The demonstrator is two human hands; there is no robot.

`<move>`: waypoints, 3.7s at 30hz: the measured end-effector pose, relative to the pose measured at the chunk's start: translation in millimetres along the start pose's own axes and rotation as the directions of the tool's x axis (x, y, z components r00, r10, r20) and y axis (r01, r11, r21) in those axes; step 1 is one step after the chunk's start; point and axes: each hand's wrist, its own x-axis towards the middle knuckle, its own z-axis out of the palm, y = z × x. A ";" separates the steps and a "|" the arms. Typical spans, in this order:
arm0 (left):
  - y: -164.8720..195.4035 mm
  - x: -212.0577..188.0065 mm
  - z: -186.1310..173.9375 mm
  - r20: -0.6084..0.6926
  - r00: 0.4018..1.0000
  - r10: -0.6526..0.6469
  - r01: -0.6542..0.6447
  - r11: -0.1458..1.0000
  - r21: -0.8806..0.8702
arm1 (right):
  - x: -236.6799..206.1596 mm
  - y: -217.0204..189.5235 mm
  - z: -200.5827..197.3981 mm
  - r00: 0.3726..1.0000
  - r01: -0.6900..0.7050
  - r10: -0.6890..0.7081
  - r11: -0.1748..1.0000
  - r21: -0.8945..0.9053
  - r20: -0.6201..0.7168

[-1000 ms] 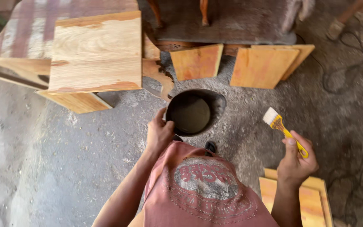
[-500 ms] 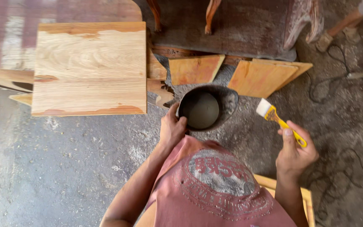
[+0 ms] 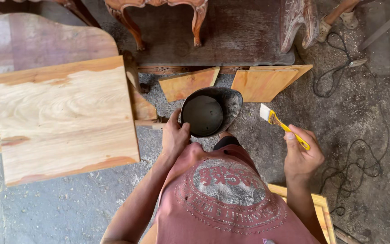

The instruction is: The person holds a can of wood stain in one hand and uses a paintbrush to apply an orange-brown stain onto square wooden boards resting on a workbench. They dip the brush into the can, brush the stain across the board surfaces and edges, and reposition the boards to coat the untreated areas.

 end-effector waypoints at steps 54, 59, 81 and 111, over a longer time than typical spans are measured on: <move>99.3 320.1 276.1 0.219 0.935 -0.279 0.207 0.931 0.302 | 475.9 329.0 116.8 0.561 -0.708 0.794 0.314 0.632 0.234; 93.2 294.0 252.9 0.137 0.933 -0.333 0.289 0.919 0.269 | 499.2 345.1 155.4 0.500 -0.780 0.853 0.369 0.505 0.148; 49.2 52.0 60.7 -0.569 0.822 -0.022 -0.003 0.999 -0.044 | 203.7 168.9 254.1 0.486 -0.504 0.072 0.838 0.211 0.871; -255.0 -373.2 -204.1 -0.856 0.086 -0.510 -0.267 0.816 -0.513 | -247.4 -206.4 464.2 -0.128 0.181 -0.635 0.741 0.647 0.762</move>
